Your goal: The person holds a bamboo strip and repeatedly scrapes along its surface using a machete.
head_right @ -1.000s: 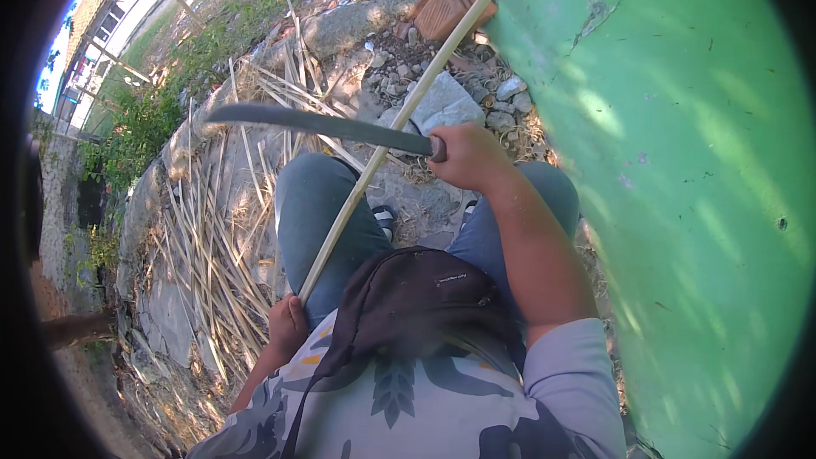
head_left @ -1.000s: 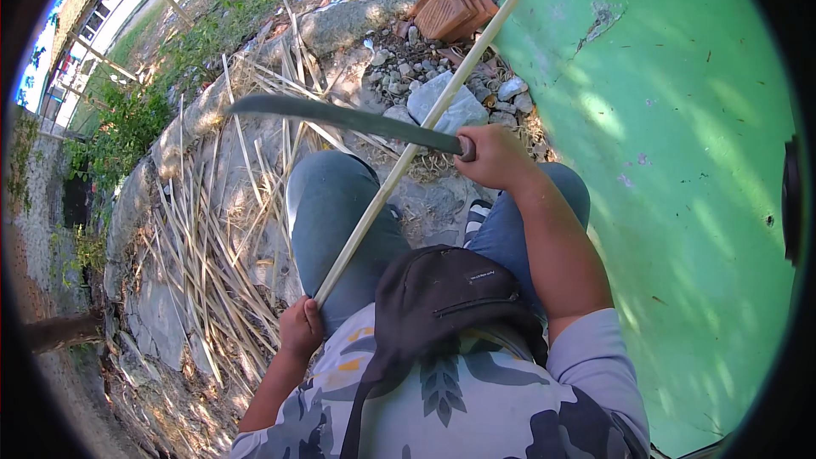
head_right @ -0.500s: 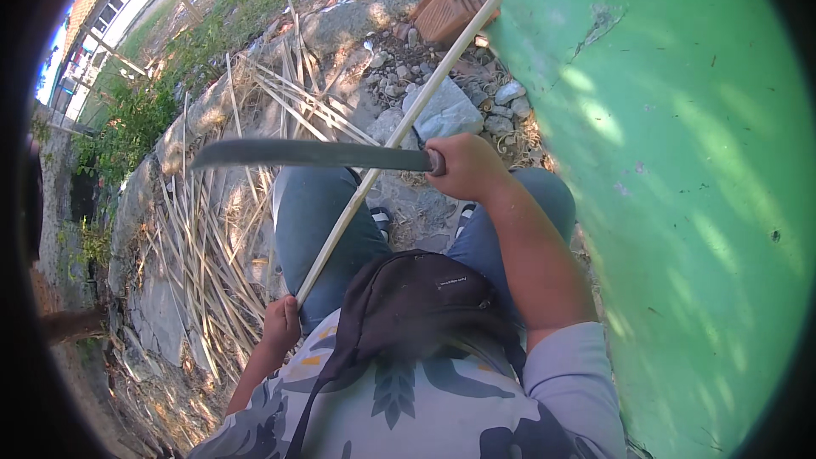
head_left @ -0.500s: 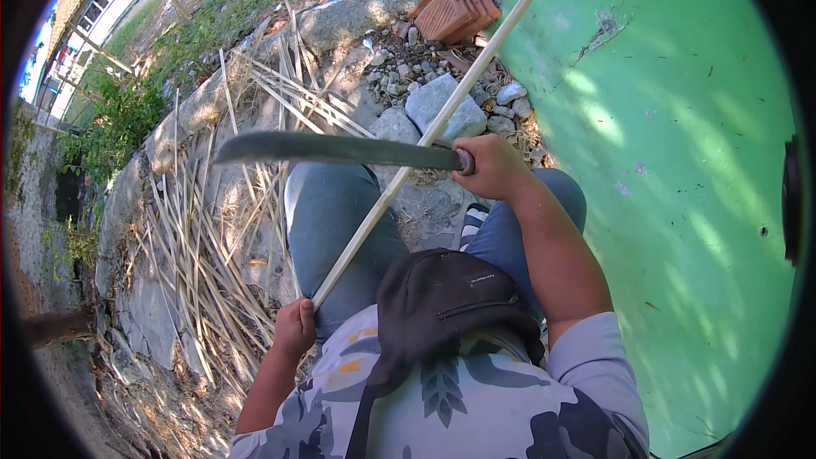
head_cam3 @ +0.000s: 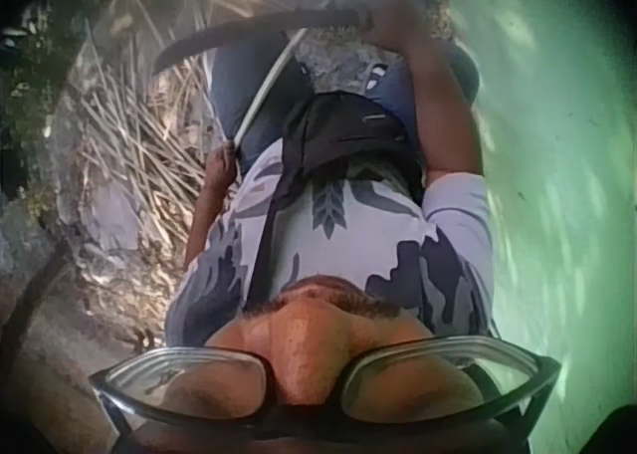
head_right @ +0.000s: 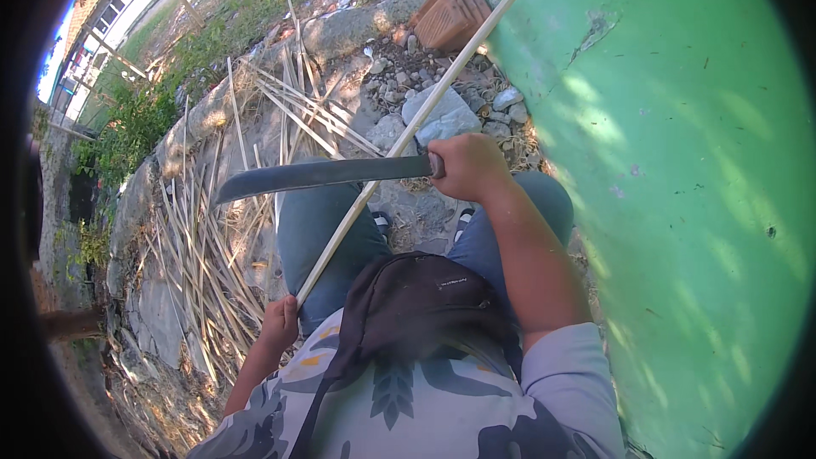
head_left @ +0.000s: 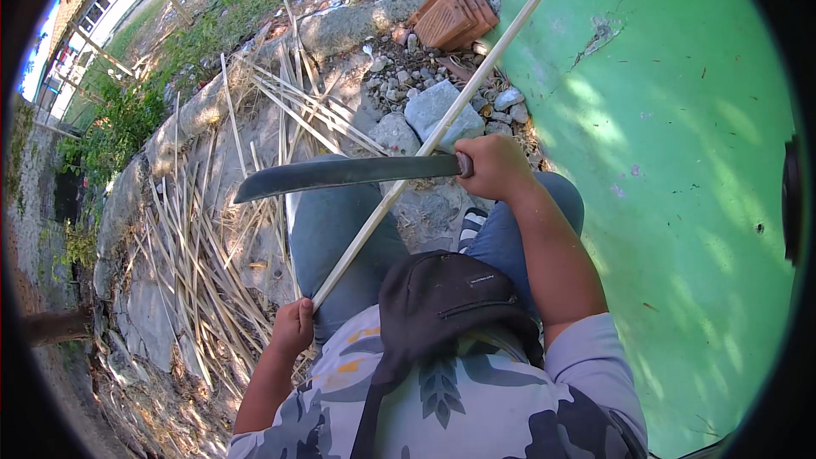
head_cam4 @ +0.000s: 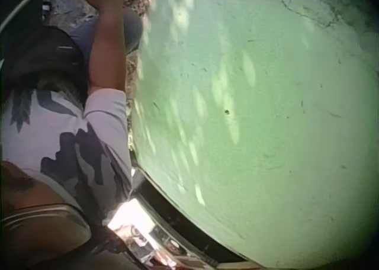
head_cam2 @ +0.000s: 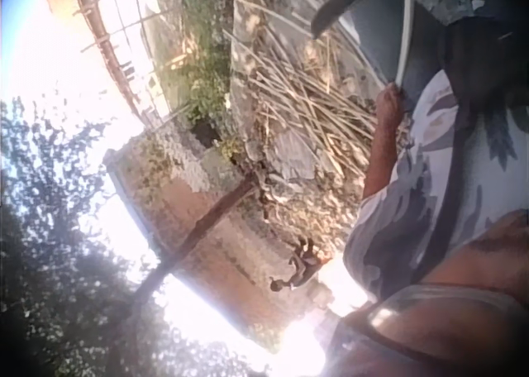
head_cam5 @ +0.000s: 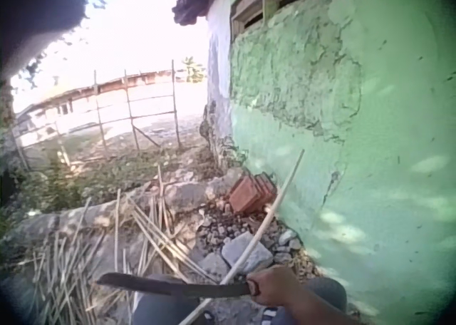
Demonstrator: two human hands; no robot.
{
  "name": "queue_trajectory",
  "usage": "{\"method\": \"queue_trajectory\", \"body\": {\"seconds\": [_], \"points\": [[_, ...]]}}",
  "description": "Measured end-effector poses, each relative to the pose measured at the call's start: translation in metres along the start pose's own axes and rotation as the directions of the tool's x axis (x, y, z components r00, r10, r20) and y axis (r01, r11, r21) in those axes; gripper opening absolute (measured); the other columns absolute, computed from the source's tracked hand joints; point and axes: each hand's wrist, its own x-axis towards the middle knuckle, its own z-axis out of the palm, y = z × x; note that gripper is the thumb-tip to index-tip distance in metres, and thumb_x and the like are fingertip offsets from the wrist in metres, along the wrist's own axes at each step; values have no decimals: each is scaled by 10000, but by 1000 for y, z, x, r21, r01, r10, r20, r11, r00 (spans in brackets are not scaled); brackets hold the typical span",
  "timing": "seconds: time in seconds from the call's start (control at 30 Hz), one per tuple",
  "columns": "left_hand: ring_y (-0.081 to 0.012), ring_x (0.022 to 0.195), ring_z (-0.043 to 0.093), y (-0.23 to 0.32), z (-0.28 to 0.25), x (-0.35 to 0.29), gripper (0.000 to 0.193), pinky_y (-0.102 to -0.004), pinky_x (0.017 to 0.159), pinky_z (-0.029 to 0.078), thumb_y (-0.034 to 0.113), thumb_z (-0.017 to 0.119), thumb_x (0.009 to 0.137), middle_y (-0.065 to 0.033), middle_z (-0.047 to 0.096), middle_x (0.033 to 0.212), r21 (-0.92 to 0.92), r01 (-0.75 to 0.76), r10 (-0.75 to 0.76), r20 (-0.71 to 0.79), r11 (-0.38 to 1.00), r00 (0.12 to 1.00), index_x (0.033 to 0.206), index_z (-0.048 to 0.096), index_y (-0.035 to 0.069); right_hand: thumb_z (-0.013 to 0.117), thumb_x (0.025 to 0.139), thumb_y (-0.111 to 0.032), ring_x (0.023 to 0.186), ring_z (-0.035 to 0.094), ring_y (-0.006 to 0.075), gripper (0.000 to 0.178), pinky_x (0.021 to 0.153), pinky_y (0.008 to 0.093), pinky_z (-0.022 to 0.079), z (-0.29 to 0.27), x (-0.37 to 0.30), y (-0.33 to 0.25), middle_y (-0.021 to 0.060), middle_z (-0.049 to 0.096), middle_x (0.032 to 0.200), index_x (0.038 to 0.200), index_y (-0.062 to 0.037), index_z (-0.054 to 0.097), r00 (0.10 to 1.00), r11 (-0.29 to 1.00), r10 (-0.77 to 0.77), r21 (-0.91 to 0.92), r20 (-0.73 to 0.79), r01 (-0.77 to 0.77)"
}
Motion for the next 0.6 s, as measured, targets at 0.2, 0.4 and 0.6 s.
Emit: {"method": "queue_trajectory", "body": {"seconds": [0.2, 0.4, 0.6], "points": [[-410, 551, 511, 4, -2, 0, 499, -447, 560, 422, 353, 389, 1071, -207, 501, 610, 15, -3, 3, 15, 1000, 1000, 748, 518, -4, 688, 732, -193, 695, 645, 381, 198, 657, 433, 512, 4, -2, 21, 187, 644, 714, 866, -47, 698, 960, 958, 272, 113, -62, -264], [-397, 544, 486, -2, 0, -3, 492, -442, 557, 416, 347, 395, 1071, -207, 485, 609, 21, -10, 9, 15, 1000, 1000, 747, 509, -5, 704, 722, -233, 759, 666, 393, 198, 712, 484, 531, 5, -4, 6, 162, 684, 781, 878, -111, 714, 996, 989, 87, 117, 21, -89], [-401, 550, 496, 2, -1, -6, 498, -446, 559, 416, 356, 392, 1070, -208, 485, 611, -7, 37, -37, 28, 999, 999, 746, 507, -5, 715, 711, -164, 658, 633, 386, 172, 609, 446, 492, 3, 5, 25, 185, 623, 674, 805, -36, 650, 961, 965, 257, 77, -101, -250]]}}
